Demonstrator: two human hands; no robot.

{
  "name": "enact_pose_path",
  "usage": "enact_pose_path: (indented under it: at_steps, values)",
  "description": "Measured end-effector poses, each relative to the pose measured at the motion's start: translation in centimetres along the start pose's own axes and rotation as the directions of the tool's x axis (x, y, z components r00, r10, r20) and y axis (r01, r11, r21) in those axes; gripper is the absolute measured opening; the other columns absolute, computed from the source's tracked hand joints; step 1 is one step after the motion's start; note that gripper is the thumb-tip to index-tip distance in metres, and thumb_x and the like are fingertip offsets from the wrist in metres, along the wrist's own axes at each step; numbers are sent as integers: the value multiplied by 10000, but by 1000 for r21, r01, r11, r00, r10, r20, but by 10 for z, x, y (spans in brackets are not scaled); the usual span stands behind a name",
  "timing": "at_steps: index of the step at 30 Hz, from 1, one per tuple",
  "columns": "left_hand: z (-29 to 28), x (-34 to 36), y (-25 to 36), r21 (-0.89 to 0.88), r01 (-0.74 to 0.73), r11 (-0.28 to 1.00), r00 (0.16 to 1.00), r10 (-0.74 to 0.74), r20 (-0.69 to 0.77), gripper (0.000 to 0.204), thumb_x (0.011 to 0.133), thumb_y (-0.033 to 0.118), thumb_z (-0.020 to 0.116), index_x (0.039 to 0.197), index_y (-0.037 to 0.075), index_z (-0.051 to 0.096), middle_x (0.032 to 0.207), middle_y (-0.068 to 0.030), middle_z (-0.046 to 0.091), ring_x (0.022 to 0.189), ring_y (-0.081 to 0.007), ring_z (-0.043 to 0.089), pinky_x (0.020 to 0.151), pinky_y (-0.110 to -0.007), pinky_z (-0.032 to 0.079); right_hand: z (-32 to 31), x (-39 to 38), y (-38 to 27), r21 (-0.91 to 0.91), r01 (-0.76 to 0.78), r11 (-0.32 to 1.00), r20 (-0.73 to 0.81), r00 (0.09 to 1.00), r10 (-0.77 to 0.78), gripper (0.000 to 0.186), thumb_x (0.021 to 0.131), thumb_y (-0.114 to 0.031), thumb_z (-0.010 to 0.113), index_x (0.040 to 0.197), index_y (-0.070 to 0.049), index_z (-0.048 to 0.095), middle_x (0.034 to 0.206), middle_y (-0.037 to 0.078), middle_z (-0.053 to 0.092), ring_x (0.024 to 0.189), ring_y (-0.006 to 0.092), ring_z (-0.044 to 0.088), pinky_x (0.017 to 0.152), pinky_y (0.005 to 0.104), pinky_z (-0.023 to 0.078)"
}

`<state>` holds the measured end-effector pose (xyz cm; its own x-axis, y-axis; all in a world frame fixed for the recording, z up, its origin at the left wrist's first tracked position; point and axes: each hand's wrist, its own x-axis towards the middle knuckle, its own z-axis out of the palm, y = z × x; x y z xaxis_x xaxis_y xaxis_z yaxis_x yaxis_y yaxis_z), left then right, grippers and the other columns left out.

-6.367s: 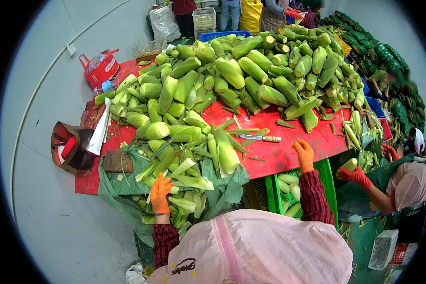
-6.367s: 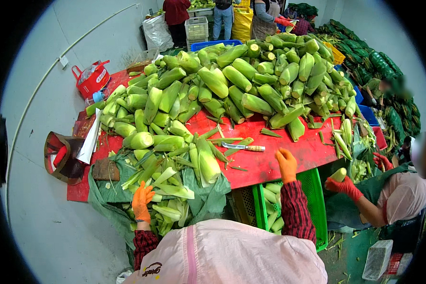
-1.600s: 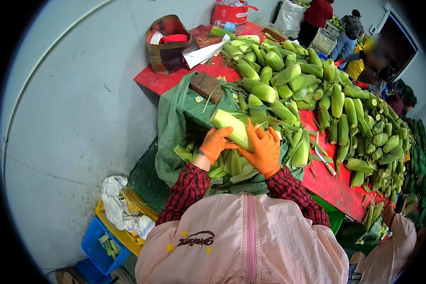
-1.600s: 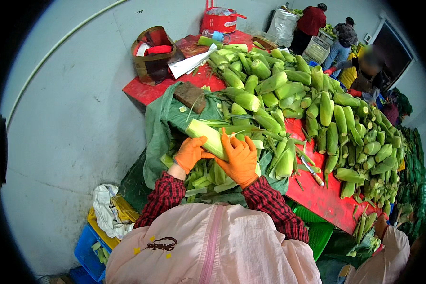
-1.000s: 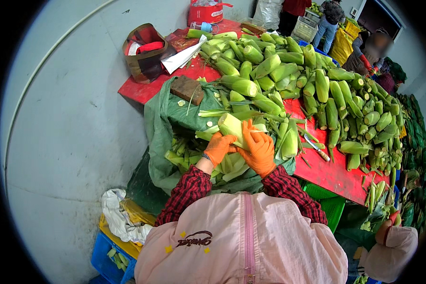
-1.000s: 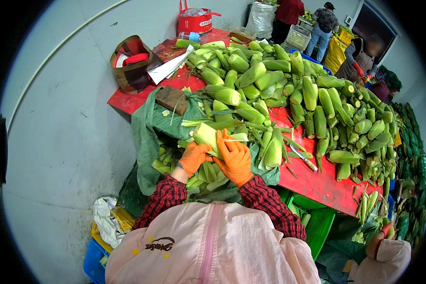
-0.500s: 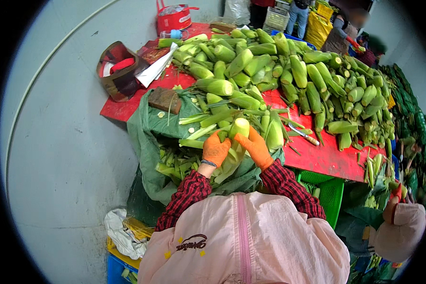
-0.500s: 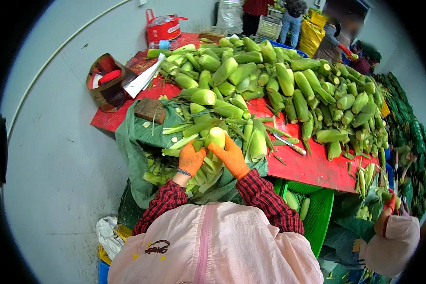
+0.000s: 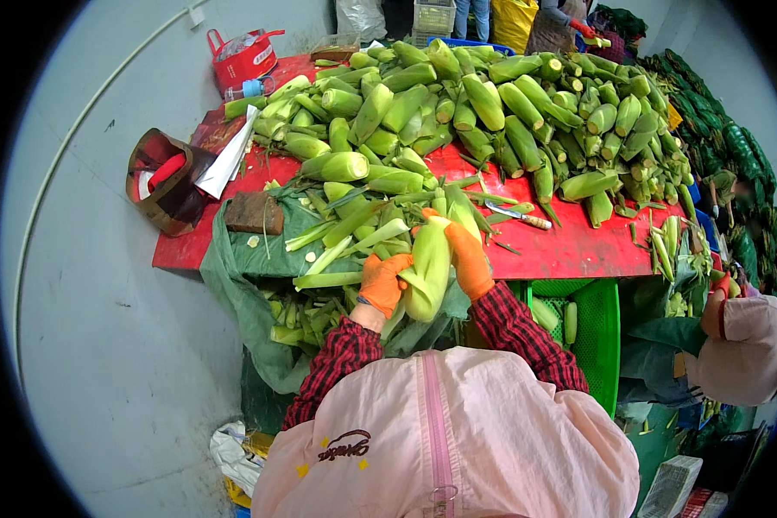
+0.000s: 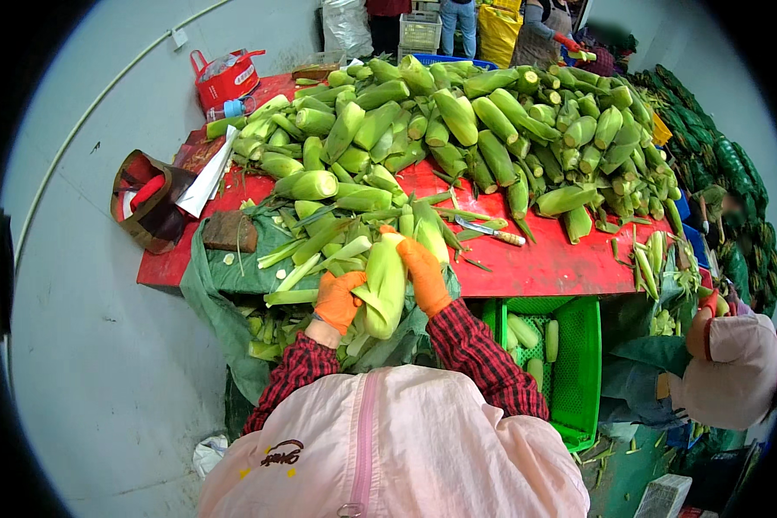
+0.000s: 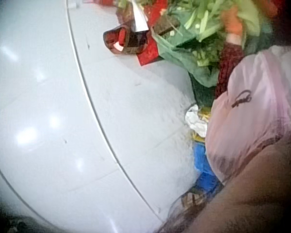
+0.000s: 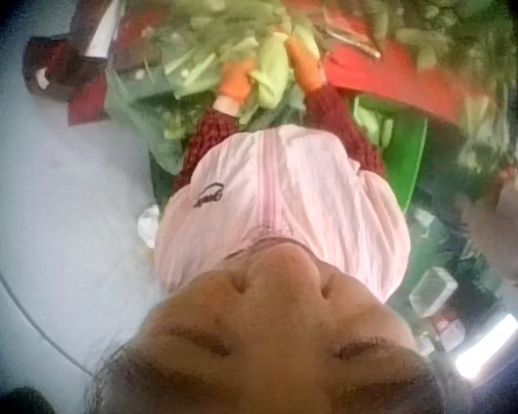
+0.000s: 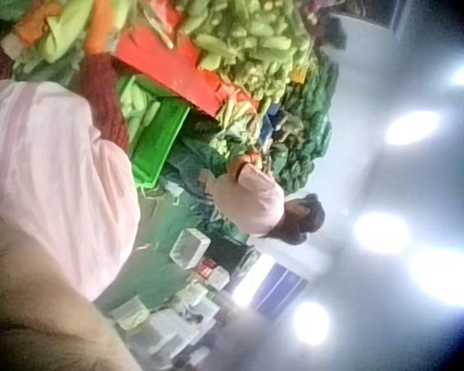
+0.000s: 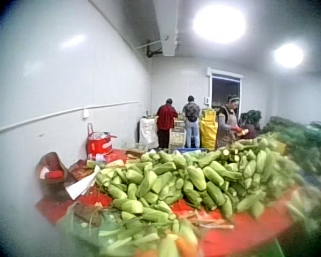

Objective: The person peels husks from corn by hand, removing the outer green layers and silk from several ears one at a time and placing the peeled corn into a green mesh bag.

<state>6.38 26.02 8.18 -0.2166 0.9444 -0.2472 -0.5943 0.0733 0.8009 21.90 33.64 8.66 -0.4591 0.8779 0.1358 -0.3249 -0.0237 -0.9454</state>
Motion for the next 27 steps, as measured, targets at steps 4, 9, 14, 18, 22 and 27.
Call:
enact_pose_path:
  at_steps: [4,9,14,18,22,27]
  values:
    - [7,-9,2,228,-139,964,989,147,-21,164,797,74,680,958,49,657,804,-10,646,580,-85,559,435,-203,385,8,-5,-18,-228,-112,967,10,993,118,617,845,-211,706,1389,-36,473,1182,63,618,1037,130,583,933,291,458]
    - [-5,-8,11,40,-136,990,986,139,-96,183,818,85,658,996,44,659,815,-27,651,593,-120,574,455,-232,409,10,-12,-9,62,39,997,54,998,-42,608,859,-271,644,1365,13,461,1147,110,636,995,200,627,908,335,484]
    - [-148,6,49,-374,-318,871,913,175,-370,192,829,110,638,1002,31,621,921,-68,651,777,-180,608,602,-285,479,-34,-9,-16,479,147,865,-185,981,-65,866,785,-484,698,1410,19,372,1302,204,546,1114,287,595,973,416,476]
    - [-215,-18,31,346,-104,933,684,319,-656,287,821,196,690,1037,36,590,1011,-53,641,841,-182,598,561,-301,462,-65,-14,-38,493,254,832,-292,949,-118,817,807,-476,650,1406,15,388,1311,206,545,1094,279,598,964,406,477]
    - [-231,-53,3,483,242,842,721,178,-670,634,791,254,751,1324,35,486,1214,-107,599,1025,-223,586,758,-345,484,-148,-49,-40,199,261,945,-469,872,-142,706,843,-450,597,1377,-13,447,1210,173,616,994,244,624,906,367,493]
    - [-273,-42,-36,466,155,871,613,285,-737,665,880,160,681,1439,-14,364,1362,-172,513,1201,-271,521,1018,-357,409,-261,-138,-9,-291,-217,932,-764,639,-90,529,827,-193,712,1279,26,549,1194,123,636,1060,189,611,931,306,464]
